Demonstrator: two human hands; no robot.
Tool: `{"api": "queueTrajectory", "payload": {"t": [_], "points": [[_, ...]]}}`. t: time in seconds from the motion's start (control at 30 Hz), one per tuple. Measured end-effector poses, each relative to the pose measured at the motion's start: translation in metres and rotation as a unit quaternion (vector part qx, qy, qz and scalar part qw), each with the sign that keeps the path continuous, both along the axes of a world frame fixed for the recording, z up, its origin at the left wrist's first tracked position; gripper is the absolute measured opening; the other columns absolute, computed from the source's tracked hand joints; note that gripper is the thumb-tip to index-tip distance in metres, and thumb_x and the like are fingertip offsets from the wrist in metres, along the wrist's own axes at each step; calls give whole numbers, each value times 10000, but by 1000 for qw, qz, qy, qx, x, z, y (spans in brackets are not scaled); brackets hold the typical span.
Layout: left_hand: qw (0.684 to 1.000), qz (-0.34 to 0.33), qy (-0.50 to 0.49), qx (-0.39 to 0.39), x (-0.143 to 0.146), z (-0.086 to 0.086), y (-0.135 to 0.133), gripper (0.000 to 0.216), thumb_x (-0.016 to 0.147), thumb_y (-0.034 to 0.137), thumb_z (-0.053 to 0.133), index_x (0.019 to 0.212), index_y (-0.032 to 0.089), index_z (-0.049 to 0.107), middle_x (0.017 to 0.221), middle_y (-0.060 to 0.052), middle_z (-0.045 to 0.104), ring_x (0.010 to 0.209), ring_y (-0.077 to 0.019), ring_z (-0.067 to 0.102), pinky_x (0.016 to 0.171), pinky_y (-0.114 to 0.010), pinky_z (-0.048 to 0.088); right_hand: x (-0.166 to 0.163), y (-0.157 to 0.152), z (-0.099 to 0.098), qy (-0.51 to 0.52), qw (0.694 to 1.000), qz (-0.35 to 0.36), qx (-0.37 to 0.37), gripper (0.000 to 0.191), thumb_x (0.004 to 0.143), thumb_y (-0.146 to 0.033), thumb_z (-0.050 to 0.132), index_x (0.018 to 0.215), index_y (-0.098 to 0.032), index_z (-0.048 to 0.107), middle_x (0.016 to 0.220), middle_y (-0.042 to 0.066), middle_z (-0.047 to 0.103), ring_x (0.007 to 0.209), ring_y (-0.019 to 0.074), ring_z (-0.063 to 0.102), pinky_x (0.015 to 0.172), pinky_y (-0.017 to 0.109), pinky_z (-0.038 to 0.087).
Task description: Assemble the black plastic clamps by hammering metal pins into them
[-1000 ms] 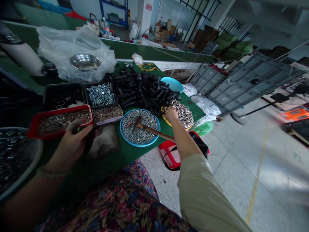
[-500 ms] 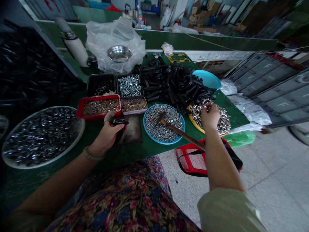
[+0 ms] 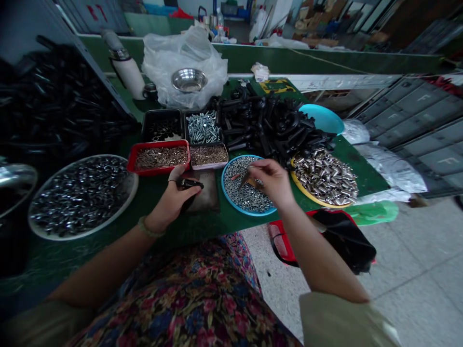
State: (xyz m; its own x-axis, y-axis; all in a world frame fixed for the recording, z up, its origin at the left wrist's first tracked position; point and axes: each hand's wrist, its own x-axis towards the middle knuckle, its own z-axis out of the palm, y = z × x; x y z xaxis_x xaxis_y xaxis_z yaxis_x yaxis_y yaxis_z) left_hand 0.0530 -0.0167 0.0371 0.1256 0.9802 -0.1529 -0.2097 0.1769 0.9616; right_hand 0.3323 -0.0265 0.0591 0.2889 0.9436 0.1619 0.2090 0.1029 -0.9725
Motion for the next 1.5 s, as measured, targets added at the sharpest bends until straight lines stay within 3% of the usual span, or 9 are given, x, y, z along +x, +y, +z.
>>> {"api": "queueTrajectory", "payload": {"t": [0.2, 0.53, 0.67, 0.8, 0.87, 0.93, 1.03, 1.27, 1.5], "points": [[963, -35, 174, 201, -7, 2, -7, 800, 699, 206, 760, 1385, 243, 350, 1007, -30, 621, 1005, -208, 616, 971, -410, 475, -114, -3, 3, 98, 973, 207, -41, 166, 742, -320, 715, 842, -204, 653, 656, -36, 609, 569, 103, 546, 560, 265, 447], [943, -25, 211, 255, -17, 8, -8, 697, 741, 237, 729, 1359, 223, 408, 991, -32, 646, 976, -196, 623, 944, -373, 485, -122, -2, 0, 69, 971, 221, -61, 190, 757, -352, 710, 848, -203, 634, 666, -32, 608, 558, 108, 550, 547, 255, 457], [950, -70, 213, 219, -17, 9, -1, 566, 739, 291, 717, 1261, 197, 519, 1013, -39, 671, 979, -206, 626, 950, -371, 479, -118, -7, 17, -113, 964, 239, 5, 84, 832, -270, 650, 881, -201, 649, 814, 15, 642, 732, 146, 607, 682, 299, 502], [943, -215, 211, 142, -17, 19, 14, 342, 769, 411, 664, 1016, 176, 668, 1015, -51, 705, 984, -240, 633, 937, -373, 480, -109, 11, 38, -319, 881, 337, 92, 165, 879, -195, 587, 1030, -207, 653, 1043, 63, 643, 1012, 186, 589, 898, 358, 475], [951, -224, 187, 100, -19, 25, 18, 355, 772, 426, 653, 1014, 167, 672, 1005, -57, 712, 969, -240, 641, 915, -365, 485, -87, 38, 38, -356, 890, 277, 72, 248, 908, -255, 559, 1146, -217, 613, 1100, 71, 632, 1024, 187, 583, 903, 354, 473], [962, -193, 176, 74, -24, 31, 19, 349, 765, 415, 658, 1012, 169, 666, 1006, -52, 709, 955, -225, 646, 889, -342, 491, -54, 74, 30, -396, 915, 73, 1, 276, 947, -285, 484, 1190, -200, 586, 1148, 100, 617, 1047, 197, 567, 922, 358, 455], [951, -189, 226, 87, -32, 37, 21, 296, 724, 413, 693, 906, 182, 665, 900, -31, 705, 840, -205, 649, 784, -316, 509, -3, 123, 12, -446, 873, -143, -139, 332, 870, -197, 587, 1188, -104, 571, 1222, 191, 573, 1169, 275, 490, 983, 409, 391], [769, -151, 499, 370, -42, 51, 26, 130, 822, 319, 597, 862, 195, 609, 908, -72, 652, 945, -259, 565, 885, -416, 428, 32, 159, -5, -400, 883, -183, -164, 231, 722, -11, 627, 949, -17, 588, 1140, 286, 553, 1137, 318, 464, 936, 438, 354], [866, -136, 409, 254, -47, 38, 11, 111, 905, 287, 445, 868, 193, 492, 802, -8, 554, 705, -152, 512, 678, -276, 423, -4, 109, 6, -257, 954, -140, -66, 267, 844, -169, 491, 1099, -193, 415, 1028, 100, 604, 683, 105, 549, 639, 275, 439]]}}
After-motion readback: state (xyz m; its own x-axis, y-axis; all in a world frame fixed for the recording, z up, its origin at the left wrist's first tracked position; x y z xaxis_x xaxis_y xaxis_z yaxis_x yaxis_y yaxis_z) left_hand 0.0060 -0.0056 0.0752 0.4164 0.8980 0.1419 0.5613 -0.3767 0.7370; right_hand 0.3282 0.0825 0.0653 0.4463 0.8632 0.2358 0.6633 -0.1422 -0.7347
